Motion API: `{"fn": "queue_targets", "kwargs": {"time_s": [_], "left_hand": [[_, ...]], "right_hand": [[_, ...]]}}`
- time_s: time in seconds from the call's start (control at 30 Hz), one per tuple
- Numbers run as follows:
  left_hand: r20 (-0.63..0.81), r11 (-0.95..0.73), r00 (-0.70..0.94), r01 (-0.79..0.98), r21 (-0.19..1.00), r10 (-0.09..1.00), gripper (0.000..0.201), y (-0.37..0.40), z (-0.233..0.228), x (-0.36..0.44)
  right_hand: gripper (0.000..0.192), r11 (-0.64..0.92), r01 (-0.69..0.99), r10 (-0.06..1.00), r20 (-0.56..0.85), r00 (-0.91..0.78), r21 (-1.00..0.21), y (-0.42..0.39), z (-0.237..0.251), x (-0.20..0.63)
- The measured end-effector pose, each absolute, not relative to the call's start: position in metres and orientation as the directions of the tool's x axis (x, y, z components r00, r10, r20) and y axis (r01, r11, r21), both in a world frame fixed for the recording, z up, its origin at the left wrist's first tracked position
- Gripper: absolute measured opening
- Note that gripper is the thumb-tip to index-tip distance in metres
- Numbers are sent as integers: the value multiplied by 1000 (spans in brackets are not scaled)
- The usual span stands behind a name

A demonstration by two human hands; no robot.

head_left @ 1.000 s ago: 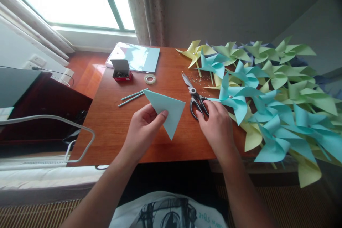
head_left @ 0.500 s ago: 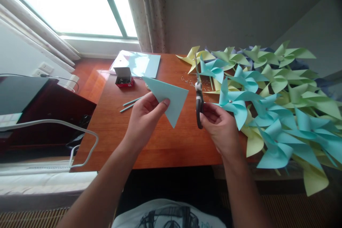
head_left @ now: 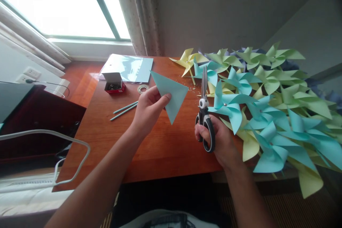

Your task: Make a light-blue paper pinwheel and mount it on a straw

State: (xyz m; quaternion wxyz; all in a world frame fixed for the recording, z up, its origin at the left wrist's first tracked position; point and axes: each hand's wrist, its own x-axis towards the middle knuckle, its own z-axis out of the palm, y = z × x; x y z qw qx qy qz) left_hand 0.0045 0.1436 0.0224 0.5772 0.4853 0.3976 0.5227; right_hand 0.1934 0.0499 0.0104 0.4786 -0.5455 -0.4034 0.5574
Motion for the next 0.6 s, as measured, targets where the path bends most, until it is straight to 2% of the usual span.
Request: {"fn": "queue_targets", "kwargs": {"time_s": [0.13,0.27,0.43,0.6], "left_hand": [[-9,53,177,-248,967,984,16,143,14,2],[-42,96,192,-283,954,981,14,143,10,0],[-57,114,208,-275,955,976,11,144,8,-1],[-46,98,183,-287,953,982,13,146,5,-4]], "right_hand": [[27,-186,24,975,-181,125,-982,53,2,194],[28,-98,233,987,-65,145,-968,58,-6,194],[33,31,501,976,134,171,-865,62,-11,194],[37,72,655,961,228,156,-753,60,-14,195]]}}
